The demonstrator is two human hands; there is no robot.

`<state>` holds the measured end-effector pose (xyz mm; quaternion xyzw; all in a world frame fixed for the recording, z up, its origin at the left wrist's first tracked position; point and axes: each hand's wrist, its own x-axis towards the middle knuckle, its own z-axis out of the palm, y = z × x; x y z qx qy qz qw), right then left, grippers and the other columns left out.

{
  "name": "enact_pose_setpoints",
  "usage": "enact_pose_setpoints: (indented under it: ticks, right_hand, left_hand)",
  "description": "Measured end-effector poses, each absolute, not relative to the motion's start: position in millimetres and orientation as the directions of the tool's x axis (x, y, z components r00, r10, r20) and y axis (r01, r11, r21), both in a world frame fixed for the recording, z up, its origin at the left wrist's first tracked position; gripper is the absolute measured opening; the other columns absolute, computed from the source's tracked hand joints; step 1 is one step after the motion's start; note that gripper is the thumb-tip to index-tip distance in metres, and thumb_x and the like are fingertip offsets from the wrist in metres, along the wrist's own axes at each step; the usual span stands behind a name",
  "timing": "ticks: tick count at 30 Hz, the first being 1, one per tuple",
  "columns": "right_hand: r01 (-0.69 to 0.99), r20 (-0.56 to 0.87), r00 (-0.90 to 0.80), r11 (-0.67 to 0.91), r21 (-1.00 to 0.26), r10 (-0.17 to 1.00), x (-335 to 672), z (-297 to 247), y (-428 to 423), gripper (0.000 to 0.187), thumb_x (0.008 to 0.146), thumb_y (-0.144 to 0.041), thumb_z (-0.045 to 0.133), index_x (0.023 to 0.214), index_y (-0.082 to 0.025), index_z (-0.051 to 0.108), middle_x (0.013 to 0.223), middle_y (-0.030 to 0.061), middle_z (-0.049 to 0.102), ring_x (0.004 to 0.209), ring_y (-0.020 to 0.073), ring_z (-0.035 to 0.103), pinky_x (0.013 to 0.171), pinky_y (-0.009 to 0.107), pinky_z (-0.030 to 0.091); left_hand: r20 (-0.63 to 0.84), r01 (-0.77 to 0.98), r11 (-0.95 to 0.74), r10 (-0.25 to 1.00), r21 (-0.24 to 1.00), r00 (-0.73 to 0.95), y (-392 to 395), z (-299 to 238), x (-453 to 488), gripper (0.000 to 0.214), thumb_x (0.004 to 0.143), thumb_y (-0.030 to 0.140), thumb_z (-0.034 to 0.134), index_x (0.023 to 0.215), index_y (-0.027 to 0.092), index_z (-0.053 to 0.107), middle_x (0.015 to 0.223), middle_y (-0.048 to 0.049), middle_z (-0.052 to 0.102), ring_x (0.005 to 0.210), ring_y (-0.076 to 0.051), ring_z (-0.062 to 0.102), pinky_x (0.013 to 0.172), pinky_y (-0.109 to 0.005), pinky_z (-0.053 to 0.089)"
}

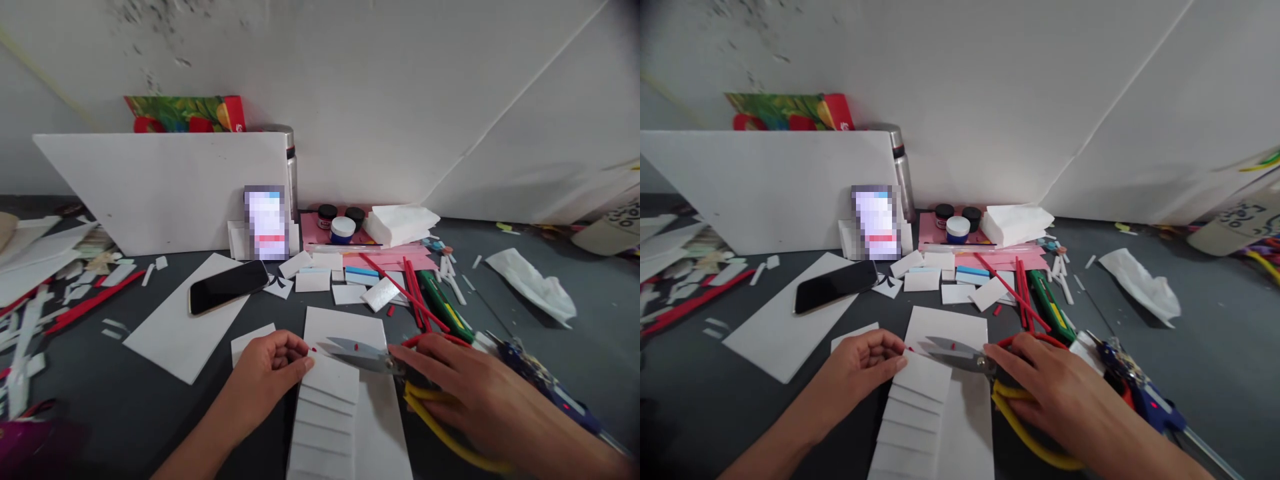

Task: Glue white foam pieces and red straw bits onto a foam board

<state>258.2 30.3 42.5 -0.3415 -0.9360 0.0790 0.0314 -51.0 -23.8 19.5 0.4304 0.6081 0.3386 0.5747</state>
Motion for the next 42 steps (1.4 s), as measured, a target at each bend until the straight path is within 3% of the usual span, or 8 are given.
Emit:
enact_pose_setpoints:
  ticks: [8,14,19,28,42]
  right_hand:
    - [0.635,-0.037,-0.755,0.718,-0.285,0.654,255,48,32,0.065,0.075,-0.011,0.071,0.135,-0.031,0.059,0.111,0.0067,0.069,0.091,0.0261,0.07,0.08,0.04,0.06]
    - [0.608,-0.095,-0.774,0.693,-0.387,0.626,258,52,44,0.065,0.077,-0.007,0.064,0.137,-0.031,0.057,0.116,0.0069,0.067,0.095,0.0215,0.069,0.078,0.032,0.058]
    - [0.616,-0.142,-0.763,0.641,-0.459,0.631,255,57,44,0.061,0.077,-0.007,0.064,0.133,-0.031,0.061,0.109,0.0057,0.069,0.09,0.0186,0.07,0.073,0.027,0.057]
    - [0.609,-0.113,-0.764,0.653,-0.45,0.635,248,51,31,0.056,0.078,-0.008,0.063,0.131,-0.026,0.063,0.1,0.0069,0.07,0.077,0.0179,0.069,0.069,0.029,0.057]
    - [0.633,-0.057,-0.733,0.648,-0.423,0.678,243,52,20,0.05,0.078,-0.011,0.067,0.125,-0.028,0.067,0.091,0.0045,0.071,0.073,0.0173,0.069,0.067,0.028,0.058]
  left_hand:
    - [-0.412,0.165,0.398,0.909,0.902,0.061,-24,22,-50,0.021,0.078,0.035,0.07,0.089,0.017,0.068,0.081,-0.0026,0.067,0.077,-0.016,0.06,0.071,-0.026,0.046]
    - [-0.403,0.245,0.379,0.914,0.892,0.055,-21,17,-57,0.026,0.087,0.039,0.057,0.095,0.019,0.071,0.067,0.0028,0.06,0.043,-0.007,0.036,0.045,-0.022,0.027]
    - [-0.191,0.415,0.175,0.982,0.893,-0.003,-12,17,-56,0.019,0.079,0.026,0.065,0.093,0.023,0.077,0.088,-0.0011,0.062,0.059,-0.01,0.045,0.057,-0.023,0.035]
    - [-0.153,0.482,0.077,0.981,0.873,0.12,-10,12,-49,0.03,0.082,0.014,0.053,0.089,0.027,0.079,0.089,-0.001,0.061,0.073,-0.014,0.058,0.063,-0.023,0.039]
    - [-0.088,0.487,0.023,0.99,0.873,0.111,-14,5,-48,0.034,0.086,0.013,0.052,0.096,0.03,0.08,0.088,-0.0008,0.063,0.081,-0.015,0.061,0.072,-0.023,0.043]
